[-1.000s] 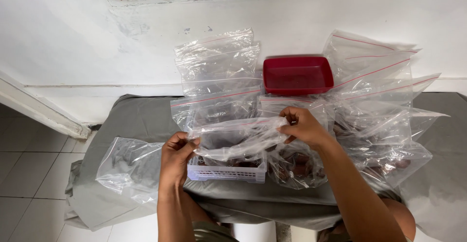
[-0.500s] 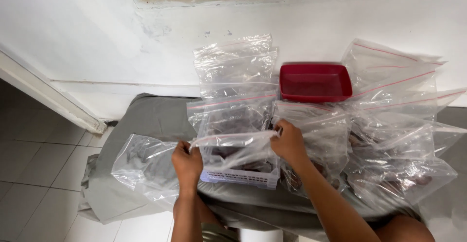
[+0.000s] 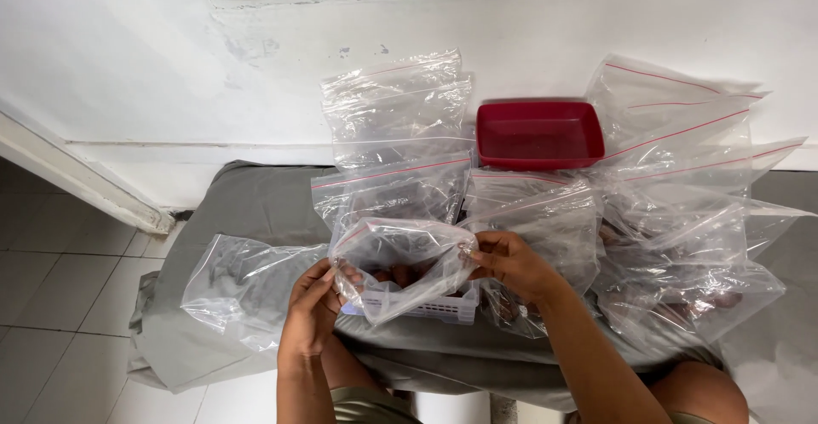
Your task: Bagging salak fruits into plastic zip-lock bags and sealing them.
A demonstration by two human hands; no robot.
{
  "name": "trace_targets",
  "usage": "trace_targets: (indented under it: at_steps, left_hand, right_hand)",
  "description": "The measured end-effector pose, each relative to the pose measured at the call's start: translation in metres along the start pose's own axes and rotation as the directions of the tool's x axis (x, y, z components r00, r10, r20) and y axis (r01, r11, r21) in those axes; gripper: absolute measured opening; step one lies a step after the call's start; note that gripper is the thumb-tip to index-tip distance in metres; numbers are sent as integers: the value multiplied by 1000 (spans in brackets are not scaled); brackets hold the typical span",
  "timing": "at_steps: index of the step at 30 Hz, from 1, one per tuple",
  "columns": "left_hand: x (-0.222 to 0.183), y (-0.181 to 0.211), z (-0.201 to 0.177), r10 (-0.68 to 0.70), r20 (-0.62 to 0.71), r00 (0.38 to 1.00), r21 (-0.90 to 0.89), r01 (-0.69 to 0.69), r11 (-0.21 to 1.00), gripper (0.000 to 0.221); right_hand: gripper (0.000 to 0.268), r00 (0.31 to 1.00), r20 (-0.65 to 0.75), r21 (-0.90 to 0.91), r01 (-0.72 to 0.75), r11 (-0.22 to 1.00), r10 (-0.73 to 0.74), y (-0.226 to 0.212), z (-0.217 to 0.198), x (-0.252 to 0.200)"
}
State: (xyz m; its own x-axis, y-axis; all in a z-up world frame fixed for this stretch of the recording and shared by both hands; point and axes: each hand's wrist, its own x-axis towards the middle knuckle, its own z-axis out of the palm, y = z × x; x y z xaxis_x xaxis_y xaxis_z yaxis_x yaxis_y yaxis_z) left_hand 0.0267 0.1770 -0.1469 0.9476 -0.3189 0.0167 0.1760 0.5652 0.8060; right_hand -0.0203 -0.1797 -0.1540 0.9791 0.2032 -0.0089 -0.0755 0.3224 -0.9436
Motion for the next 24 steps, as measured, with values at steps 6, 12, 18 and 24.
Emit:
trace_targets:
  at_steps: [6,12,18,24]
  left_hand:
    - [1,3,-1,108,-152,982,289,-61,955,12]
    - [-4,21,40,418,-306,856,785,-21,619,17]
    - [5,19,55,563,-325,760,851,-25,525,14]
    - [3,28,51,175,-374,911,565,74,822,13]
  right_hand:
    - [24,977,-172,-253,-164,953,122,-24,16,-5]
    - [36,774,-606,-508,-198,839,-184,-39,37,-7]
    - [16,701,-707,-290,-164,943,-95,-52,51,2]
    - [23,944,-329,96,12,995,20,-9,5,4]
